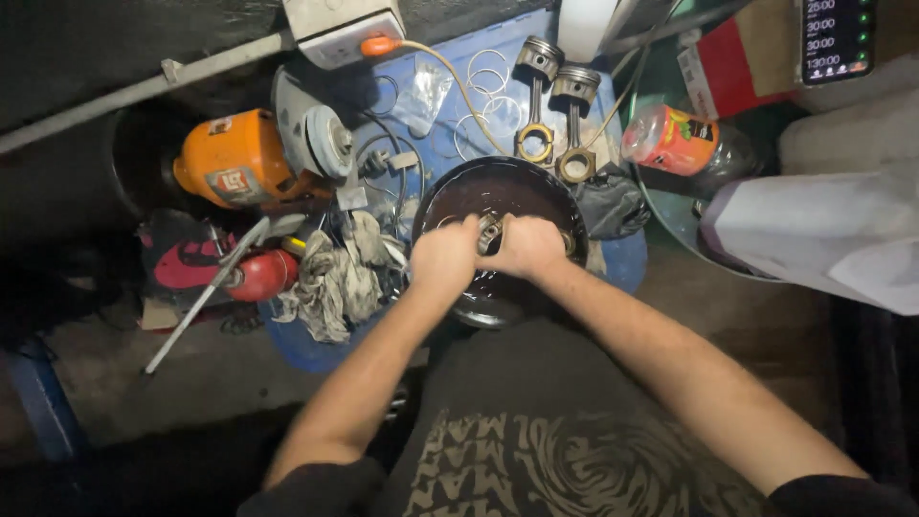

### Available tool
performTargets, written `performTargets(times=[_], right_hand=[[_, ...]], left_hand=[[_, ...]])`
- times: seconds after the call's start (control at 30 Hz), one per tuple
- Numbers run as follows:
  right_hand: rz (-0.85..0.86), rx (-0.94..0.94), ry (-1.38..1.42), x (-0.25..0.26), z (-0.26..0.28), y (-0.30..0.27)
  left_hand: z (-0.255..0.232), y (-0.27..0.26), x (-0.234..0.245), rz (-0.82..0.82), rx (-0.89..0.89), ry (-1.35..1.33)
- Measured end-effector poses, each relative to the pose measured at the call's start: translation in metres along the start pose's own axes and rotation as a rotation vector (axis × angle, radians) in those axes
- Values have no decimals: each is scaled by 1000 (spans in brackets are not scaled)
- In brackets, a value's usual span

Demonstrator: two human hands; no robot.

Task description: Scrubbing an engine piston in a bowl of solvent to remove carbon deposits and grime.

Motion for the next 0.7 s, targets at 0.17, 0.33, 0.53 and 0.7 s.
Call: performTargets(times=[0.17, 0.33, 0.53, 0.7], right_hand=[[-30, 0, -36, -9, -4, 8], [10, 3, 4, -11, -8, 13], [-16, 12, -43, -7, -2, 1], [-51, 8, -70, -21, -13, 19]], left_hand=[[-1, 18, -7, -91, -11, 12], [-3, -1, 12, -69, 40, 68], [-5, -8, 4, -79, -2, 15], [-8, 29, 0, -164, 19, 57]])
Point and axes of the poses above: each hand's wrist, its own y-axis towards the middle knuckle, its own x-axis out of the back of the hand, z = x × y, the point moved 10 cm from there along y, towards the middle knuckle, and after that the axes turned 4 degrees about x, right-handed, at the moved point
